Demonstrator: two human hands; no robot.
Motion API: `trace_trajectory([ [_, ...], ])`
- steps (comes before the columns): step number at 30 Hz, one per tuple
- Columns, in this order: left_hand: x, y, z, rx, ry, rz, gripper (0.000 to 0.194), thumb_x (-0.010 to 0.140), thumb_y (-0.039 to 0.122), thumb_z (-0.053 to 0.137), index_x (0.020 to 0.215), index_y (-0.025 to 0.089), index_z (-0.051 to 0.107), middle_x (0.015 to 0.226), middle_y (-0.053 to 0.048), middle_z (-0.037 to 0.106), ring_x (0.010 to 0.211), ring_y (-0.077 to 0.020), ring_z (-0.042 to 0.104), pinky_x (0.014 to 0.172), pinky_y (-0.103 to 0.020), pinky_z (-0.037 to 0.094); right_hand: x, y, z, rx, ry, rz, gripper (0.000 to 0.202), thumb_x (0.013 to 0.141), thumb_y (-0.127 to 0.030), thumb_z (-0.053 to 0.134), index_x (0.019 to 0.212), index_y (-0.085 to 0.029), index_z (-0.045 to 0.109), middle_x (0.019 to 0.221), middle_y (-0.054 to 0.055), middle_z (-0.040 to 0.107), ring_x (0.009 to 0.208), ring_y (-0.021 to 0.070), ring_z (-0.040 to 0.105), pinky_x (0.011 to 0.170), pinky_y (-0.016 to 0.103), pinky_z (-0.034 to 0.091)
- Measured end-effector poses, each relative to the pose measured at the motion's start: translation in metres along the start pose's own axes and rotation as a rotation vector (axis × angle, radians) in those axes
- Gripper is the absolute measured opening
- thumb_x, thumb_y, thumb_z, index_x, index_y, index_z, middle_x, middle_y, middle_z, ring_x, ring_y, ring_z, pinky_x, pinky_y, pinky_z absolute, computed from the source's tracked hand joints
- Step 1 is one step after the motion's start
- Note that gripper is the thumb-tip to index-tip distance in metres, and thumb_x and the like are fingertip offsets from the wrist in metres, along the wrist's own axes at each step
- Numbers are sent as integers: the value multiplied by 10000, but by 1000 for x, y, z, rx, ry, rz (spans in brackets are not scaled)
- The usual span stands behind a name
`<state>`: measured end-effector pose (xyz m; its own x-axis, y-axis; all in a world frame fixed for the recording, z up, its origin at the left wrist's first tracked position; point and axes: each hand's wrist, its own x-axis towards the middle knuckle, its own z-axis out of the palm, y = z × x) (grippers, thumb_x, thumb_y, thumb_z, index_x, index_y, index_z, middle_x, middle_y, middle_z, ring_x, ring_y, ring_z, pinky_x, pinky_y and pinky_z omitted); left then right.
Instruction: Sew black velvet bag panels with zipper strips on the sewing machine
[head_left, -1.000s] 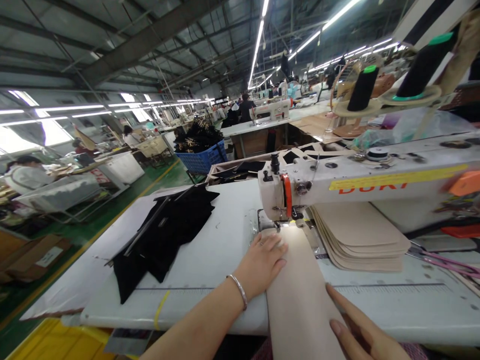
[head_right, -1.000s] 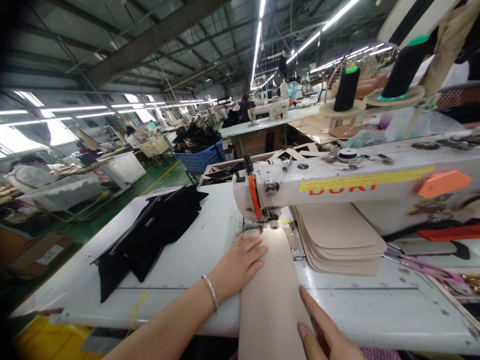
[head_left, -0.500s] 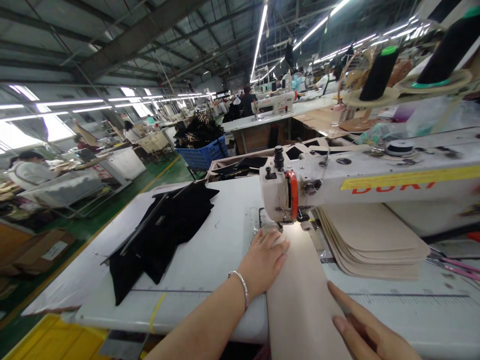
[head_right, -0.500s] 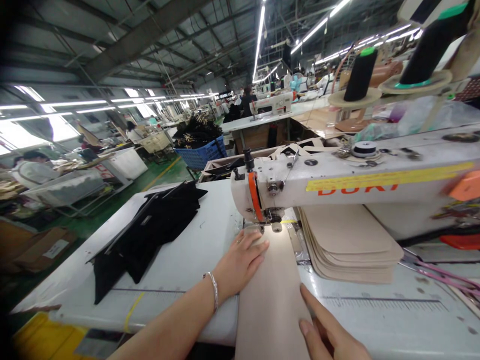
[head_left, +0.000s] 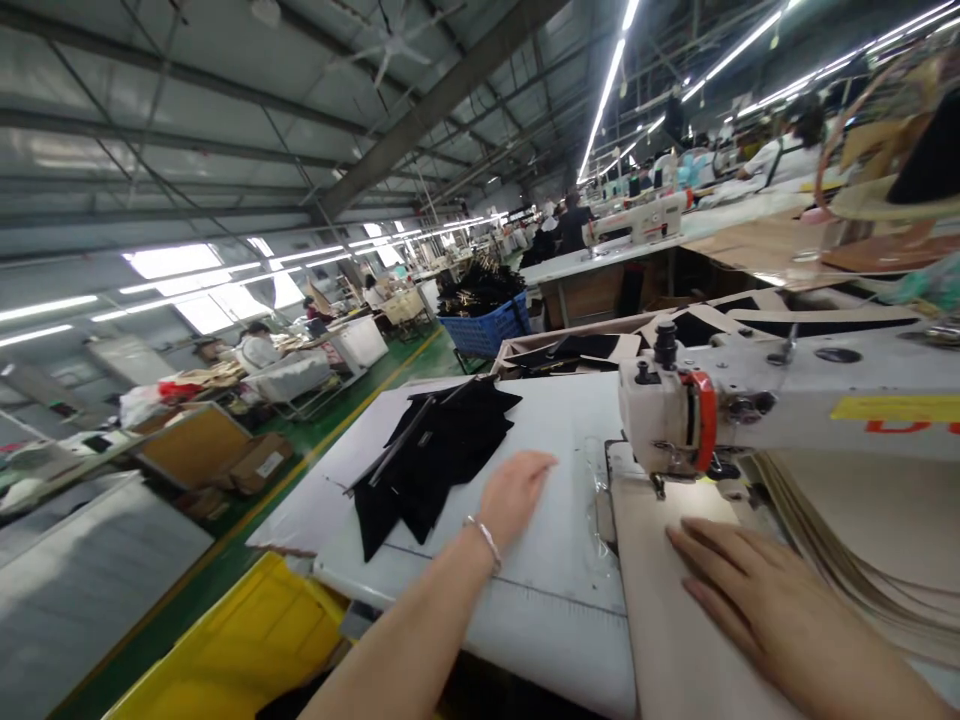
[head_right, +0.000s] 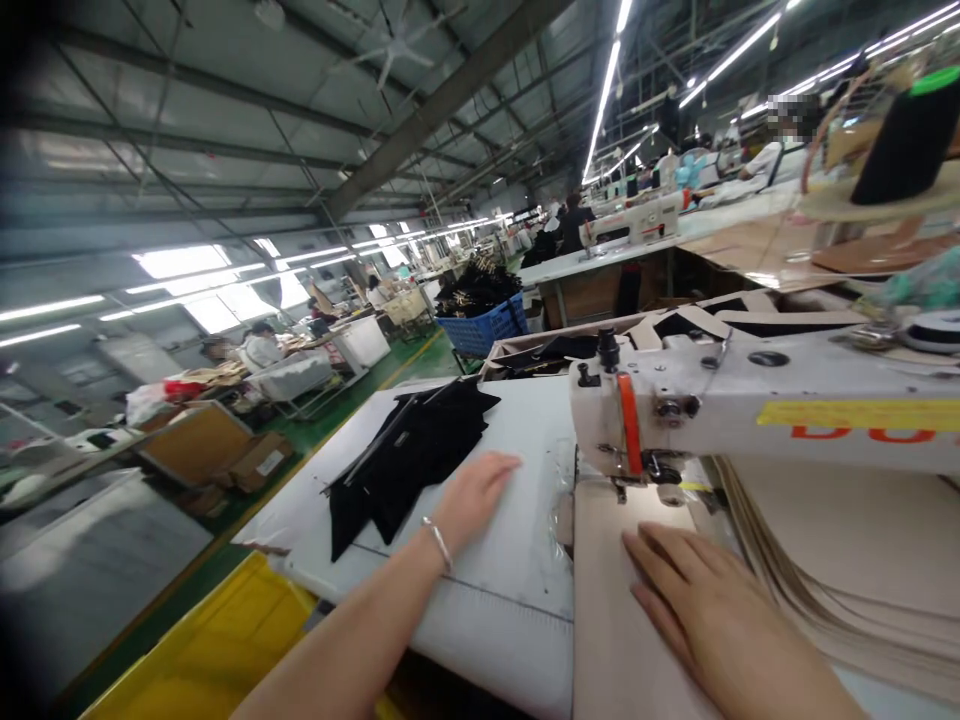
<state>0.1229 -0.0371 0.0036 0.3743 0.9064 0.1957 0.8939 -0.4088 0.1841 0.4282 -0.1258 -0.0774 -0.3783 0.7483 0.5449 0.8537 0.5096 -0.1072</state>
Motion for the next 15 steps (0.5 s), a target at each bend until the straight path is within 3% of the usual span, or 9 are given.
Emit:
trace_trajectory([
  [3,-16,-64,-30,145,93,-251,366,933,170,452,1279,117,560,1355,-157,540,1291,-270,475,1130,-456,304,3,8,13,-99,-25,-53,554,865,-549,506,1368,-317,491,1374,7,529,1215,254,524,1009,482,459],
  [6,-33,-104,-42,206,36,-335,513,855,216,591,1344,91,500,1389,-188,505,1307,-303,463,1109,-440,339,-6,15,21,-136,-41,-52,573,871,-563,486,1397,-340,448,1407,-20,495,1245,238,496,1032,478,442],
  [11,-29,-126,-67,221,-126,-281,460,818,195,592,1278,190,592,1280,-67,628,1183,-206,589,1032,-275,430,-7,15,19,-154,-57,-59,584,877,-569,466,1412,-339,425,1415,-32,486,1250,228,491,1026,464,451],
  [13,-22,-129,-89,245,-149,-268,388,789,143,580,1156,230,669,1156,-22,696,1081,-180,643,968,-243,469,-5,14,18,-149,-65,-63,586,880,-566,464,1416,-333,421,1420,-29,480,1256,227,485,1029,460,448],
  [15,-19,-128,-116,301,-108,-286,347,774,93,538,1045,230,705,1057,-31,721,1023,-195,660,953,-285,479,-5,14,18,-138,-72,-62,584,881,-565,466,1413,-328,427,1418,-24,483,1259,226,483,1042,457,435],
])
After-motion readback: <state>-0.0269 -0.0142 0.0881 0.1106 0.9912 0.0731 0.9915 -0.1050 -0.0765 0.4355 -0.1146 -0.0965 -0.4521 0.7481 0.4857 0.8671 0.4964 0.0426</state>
